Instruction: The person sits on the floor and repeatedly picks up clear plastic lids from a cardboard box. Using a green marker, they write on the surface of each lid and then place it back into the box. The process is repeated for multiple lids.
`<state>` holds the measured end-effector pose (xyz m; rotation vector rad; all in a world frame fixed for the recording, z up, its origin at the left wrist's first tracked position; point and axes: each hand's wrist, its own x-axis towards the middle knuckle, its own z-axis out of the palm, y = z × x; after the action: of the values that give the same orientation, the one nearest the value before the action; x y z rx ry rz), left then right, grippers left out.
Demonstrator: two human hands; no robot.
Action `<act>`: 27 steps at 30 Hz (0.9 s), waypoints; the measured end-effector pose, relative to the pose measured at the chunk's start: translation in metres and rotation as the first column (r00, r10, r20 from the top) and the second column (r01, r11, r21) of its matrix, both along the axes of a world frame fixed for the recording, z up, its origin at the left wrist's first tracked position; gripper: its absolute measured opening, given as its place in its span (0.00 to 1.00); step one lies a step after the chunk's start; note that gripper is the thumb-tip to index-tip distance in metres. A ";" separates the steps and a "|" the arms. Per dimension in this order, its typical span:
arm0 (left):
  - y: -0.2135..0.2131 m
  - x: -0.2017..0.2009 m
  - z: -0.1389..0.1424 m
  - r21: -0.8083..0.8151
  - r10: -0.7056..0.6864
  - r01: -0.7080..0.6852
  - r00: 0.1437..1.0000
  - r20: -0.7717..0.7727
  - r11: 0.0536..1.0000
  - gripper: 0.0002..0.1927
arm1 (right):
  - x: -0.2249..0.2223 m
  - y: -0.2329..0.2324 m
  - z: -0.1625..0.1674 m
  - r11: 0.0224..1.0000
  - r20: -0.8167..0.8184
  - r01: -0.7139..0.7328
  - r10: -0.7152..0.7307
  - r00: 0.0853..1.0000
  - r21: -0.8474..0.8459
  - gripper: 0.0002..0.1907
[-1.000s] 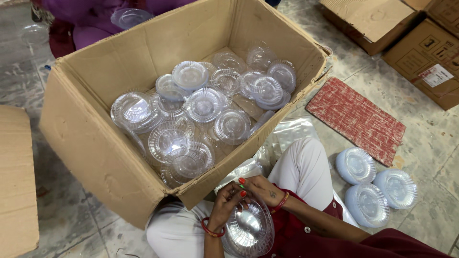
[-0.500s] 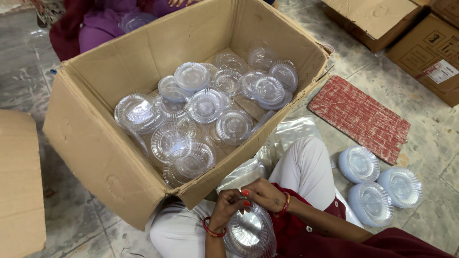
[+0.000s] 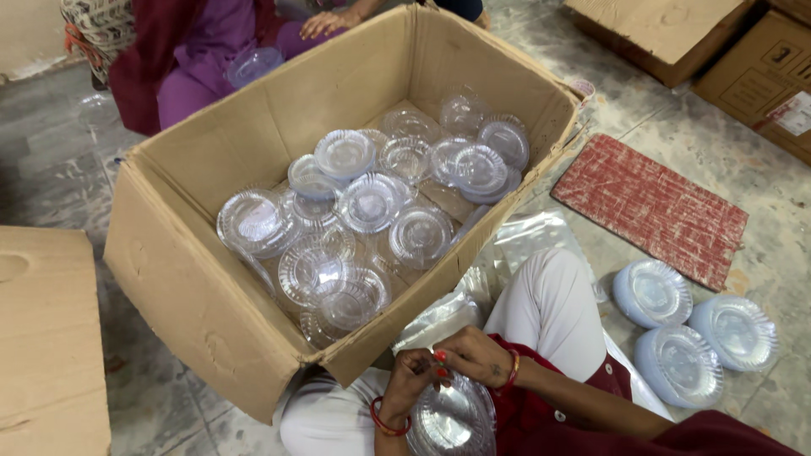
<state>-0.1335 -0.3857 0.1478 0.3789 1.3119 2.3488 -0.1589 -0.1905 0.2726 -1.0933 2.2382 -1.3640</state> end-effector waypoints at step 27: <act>0.040 0.115 0.129 -0.407 0.273 -0.171 0.939 0.208 0.897 0.07 | 0.070 0.069 -0.056 0.983 0.634 0.017 0.104 0.766 -0.182 0.30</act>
<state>-0.0188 -0.3458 0.2767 -0.2093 1.7065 2.1457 -0.0887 -0.1212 0.2165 -0.5755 1.5974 -1.6308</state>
